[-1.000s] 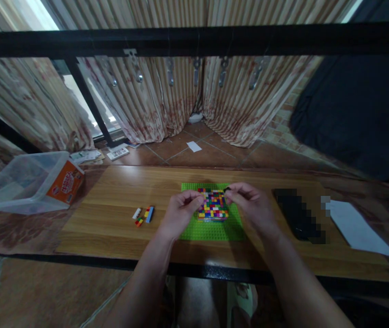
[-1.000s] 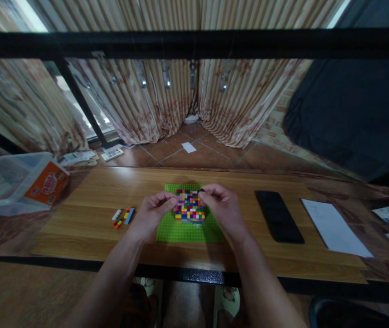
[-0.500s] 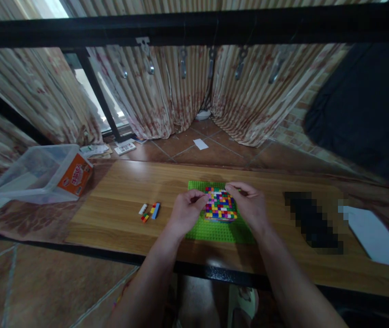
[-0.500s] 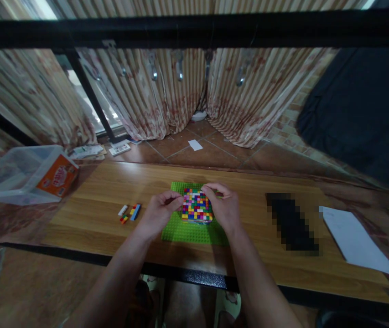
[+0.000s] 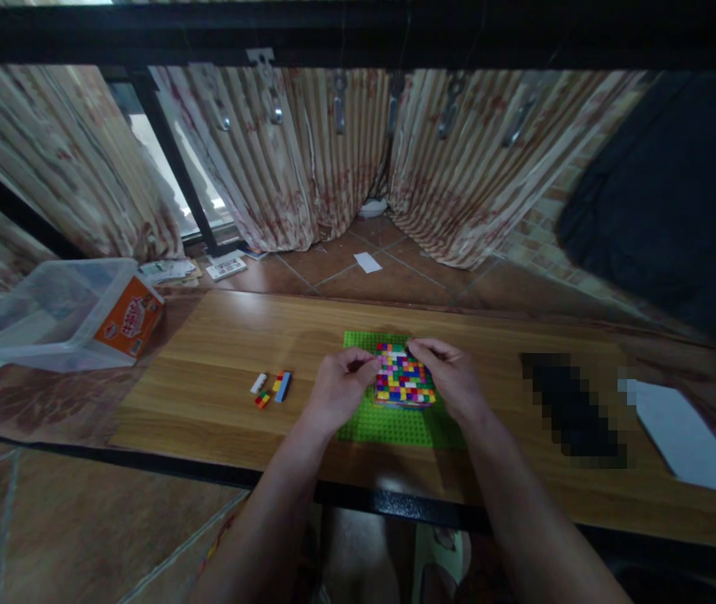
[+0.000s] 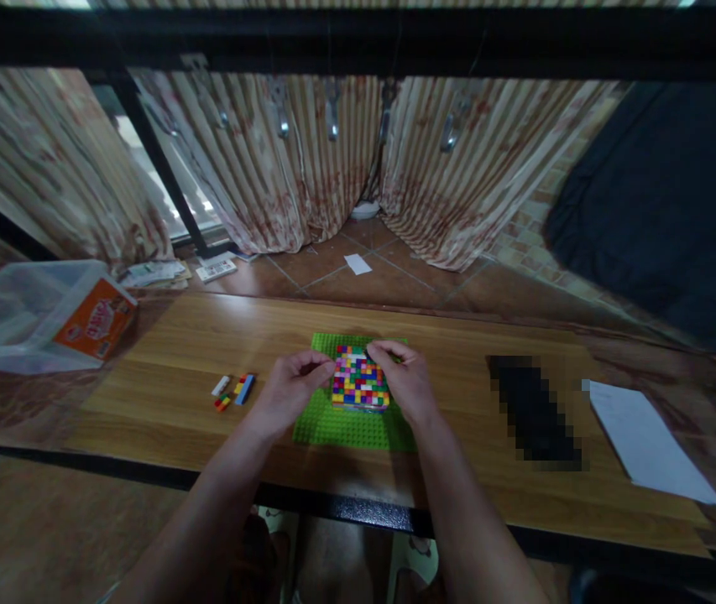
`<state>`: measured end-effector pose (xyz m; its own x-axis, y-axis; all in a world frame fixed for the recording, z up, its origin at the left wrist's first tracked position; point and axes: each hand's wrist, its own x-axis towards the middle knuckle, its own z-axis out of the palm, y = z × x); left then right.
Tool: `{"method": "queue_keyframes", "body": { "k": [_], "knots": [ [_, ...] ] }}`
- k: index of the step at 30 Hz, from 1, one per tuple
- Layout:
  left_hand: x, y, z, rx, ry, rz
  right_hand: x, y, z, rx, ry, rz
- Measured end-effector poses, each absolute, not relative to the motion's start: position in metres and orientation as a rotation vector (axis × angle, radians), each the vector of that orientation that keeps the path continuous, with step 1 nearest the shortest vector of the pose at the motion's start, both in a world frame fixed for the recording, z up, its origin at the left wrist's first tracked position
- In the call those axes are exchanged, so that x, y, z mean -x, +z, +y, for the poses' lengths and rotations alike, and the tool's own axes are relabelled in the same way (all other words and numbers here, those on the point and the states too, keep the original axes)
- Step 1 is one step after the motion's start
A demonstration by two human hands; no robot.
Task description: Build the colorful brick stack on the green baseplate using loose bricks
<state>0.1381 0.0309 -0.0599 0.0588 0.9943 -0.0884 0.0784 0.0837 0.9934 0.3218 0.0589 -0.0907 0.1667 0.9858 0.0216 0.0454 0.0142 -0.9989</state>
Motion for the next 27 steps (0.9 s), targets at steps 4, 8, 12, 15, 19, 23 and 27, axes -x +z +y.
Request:
{"method": "queue_keyframes", "body": {
  "k": [4,8,12,15,19,23,27],
  "knots": [
    [-0.138,-0.061,0.031,-1.25,1.054,1.265,-0.326,-0.089,0.058,1.277,0.982,-1.235],
    [-0.139,-0.062,0.031,-1.249,1.073,1.251,-0.33,-0.088,0.058,1.234,0.923,-1.367],
    [-0.14,-0.062,0.032,-1.263,1.066,1.255,-0.333,-0.086,0.058,1.225,0.936,-1.445],
    [-0.14,-0.061,0.031,-1.269,1.061,1.269,-0.333,-0.085,0.058,1.233,0.945,-1.448],
    [-0.139,-0.062,0.031,-1.262,1.067,1.26,-0.326,-0.085,0.06,1.301,0.963,-1.287],
    [-0.139,-0.065,0.032,-1.249,1.059,1.247,-0.318,-0.086,0.061,1.32,1.016,-1.146],
    [-0.139,-0.065,0.032,-1.265,1.043,1.26,-0.315,-0.085,0.06,1.327,1.044,-1.102]
  ]
}}
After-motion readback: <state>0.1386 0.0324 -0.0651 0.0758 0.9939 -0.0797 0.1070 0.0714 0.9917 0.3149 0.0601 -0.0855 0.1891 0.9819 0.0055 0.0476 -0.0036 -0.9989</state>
